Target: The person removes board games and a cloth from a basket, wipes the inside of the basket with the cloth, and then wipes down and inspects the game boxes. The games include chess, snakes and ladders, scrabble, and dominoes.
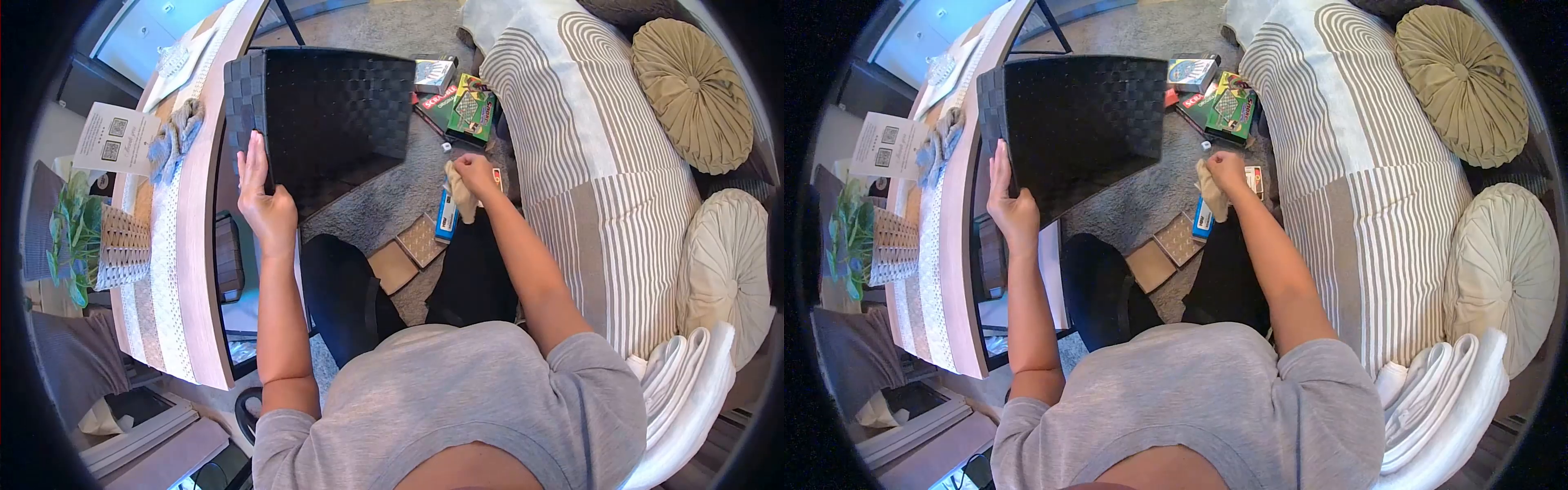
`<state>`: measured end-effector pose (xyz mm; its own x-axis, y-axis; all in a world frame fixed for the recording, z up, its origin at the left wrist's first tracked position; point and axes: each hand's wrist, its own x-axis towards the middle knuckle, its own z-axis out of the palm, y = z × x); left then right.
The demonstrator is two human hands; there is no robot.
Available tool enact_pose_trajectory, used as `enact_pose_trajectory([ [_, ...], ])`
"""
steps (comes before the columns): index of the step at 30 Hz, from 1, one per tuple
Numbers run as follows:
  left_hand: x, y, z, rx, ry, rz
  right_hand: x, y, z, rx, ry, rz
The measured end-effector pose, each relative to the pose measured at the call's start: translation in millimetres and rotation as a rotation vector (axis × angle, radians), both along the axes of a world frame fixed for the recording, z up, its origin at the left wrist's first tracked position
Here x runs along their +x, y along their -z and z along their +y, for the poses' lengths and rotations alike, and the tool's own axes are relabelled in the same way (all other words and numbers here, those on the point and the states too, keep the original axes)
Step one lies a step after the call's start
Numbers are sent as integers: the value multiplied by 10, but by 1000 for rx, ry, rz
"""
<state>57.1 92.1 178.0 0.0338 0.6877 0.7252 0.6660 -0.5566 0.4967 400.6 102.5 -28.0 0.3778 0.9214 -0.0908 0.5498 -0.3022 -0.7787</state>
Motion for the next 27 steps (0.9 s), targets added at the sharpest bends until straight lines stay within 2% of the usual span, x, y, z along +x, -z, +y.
enact_pose_trajectory([
  [2,8,0,-21,4,-79,89,-26,12,100,64,10,54],
  [4,-4,0,-59,-16,-93,83,-358,-419,265,63,60,107],
  [7,57,0,-157,-83,-75,28,-1165,-1143,524,549,-119,472],
  [8,89,-5,-214,-130,-55,-19,-1437,-1413,515,776,-204,245],
  [10,139,-40,-369,-158,-14,-5,-1945,-1760,505,1052,-490,163],
  [12,126,-93,-527,-185,27,14,-2282,-1627,697,1097,-764,-199],
  [14,60,-151,-668,-316,144,-305,-2160,-1509,718,1140,-718,-268],
  [16,-53,-151,-786,-411,147,-566,-1849,-1394,892,1096,-691,-431],
  [18,-61,-133,-823,-395,156,-661,-1528,-1200,917,1042,-507,-516],
  [20,-42,-213,-857,-310,62,-500,-1171,-975,988,965,-396,-473],
  [22,-1,-377,-839,-257,85,-549,-869,-804,1025,781,-182,-470],
  [23,-5,-361,-834,-270,113,-580,-873,-872,910,793,-180,-662],
  [24,-4,-343,-791,-271,144,-611,-914,-899,826,791,-186,-665],
  [26,49,-279,-725,-225,125,-563,-1085,-901,586,22,-411,-603],
  [27,89,-243,-675,-166,116,-517,-1171,-862,445,-31,-476,-565],
])
